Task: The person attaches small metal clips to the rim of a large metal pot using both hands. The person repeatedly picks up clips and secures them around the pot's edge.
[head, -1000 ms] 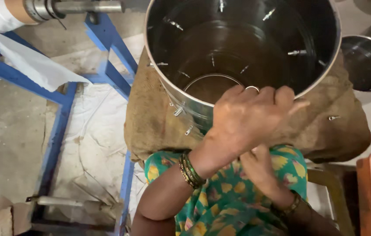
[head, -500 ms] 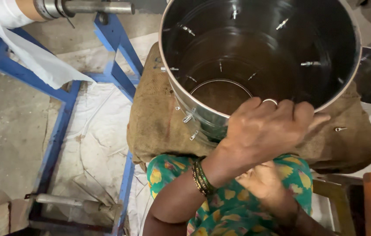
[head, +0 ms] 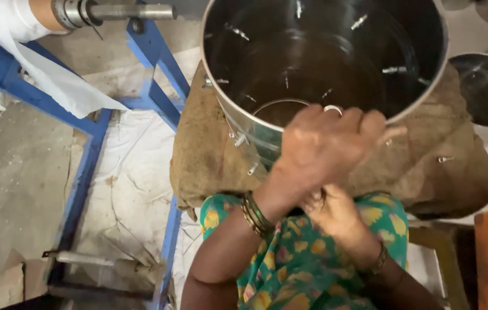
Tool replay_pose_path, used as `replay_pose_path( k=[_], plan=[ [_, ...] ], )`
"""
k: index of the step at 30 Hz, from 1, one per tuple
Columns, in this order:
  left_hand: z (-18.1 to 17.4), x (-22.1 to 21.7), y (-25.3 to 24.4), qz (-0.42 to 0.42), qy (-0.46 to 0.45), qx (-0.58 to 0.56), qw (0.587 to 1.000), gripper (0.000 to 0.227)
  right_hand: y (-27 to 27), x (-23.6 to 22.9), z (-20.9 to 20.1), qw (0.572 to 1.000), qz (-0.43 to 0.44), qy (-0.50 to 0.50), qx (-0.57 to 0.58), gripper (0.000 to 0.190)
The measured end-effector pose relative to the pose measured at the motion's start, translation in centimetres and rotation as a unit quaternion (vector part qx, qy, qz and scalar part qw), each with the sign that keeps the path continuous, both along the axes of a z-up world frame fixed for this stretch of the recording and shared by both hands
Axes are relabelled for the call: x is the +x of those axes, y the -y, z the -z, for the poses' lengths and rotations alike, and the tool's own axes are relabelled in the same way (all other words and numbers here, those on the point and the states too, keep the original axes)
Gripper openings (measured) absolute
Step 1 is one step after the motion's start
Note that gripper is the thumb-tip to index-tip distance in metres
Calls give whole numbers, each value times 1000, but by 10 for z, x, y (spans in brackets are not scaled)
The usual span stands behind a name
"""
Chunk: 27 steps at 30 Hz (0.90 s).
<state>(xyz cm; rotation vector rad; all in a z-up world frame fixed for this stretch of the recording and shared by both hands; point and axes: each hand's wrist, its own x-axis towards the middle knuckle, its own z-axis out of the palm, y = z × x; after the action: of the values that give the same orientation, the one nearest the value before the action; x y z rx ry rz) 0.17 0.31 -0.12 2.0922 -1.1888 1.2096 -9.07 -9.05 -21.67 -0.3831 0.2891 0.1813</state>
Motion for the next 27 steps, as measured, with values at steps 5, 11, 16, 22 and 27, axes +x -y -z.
replay_pose_path(
  k=[5, 11, 16, 22, 27],
  plan=[
    [-10, 12, -25, 49, -16, 34, 998, 57, 14, -12, -47, 991, 41, 57, -112, 21],
    [-39, 27, -94, 110, -56, 58, 991, 56, 28, -28, -100, 941, 69, 35, -329, 39],
    [-42, 11, -111, 78, -138, 59, 986, 48, 20, -37, -98, 890, -5, 57, -453, 44],
    [-41, -30, -44, 52, -179, 60, 981, 42, 18, -25, -67, 922, 50, 58, -379, 31],
    [-28, -31, -13, -11, -107, -21, 994, 46, 18, -29, -49, 883, 63, 69, -460, 13]
  ],
)
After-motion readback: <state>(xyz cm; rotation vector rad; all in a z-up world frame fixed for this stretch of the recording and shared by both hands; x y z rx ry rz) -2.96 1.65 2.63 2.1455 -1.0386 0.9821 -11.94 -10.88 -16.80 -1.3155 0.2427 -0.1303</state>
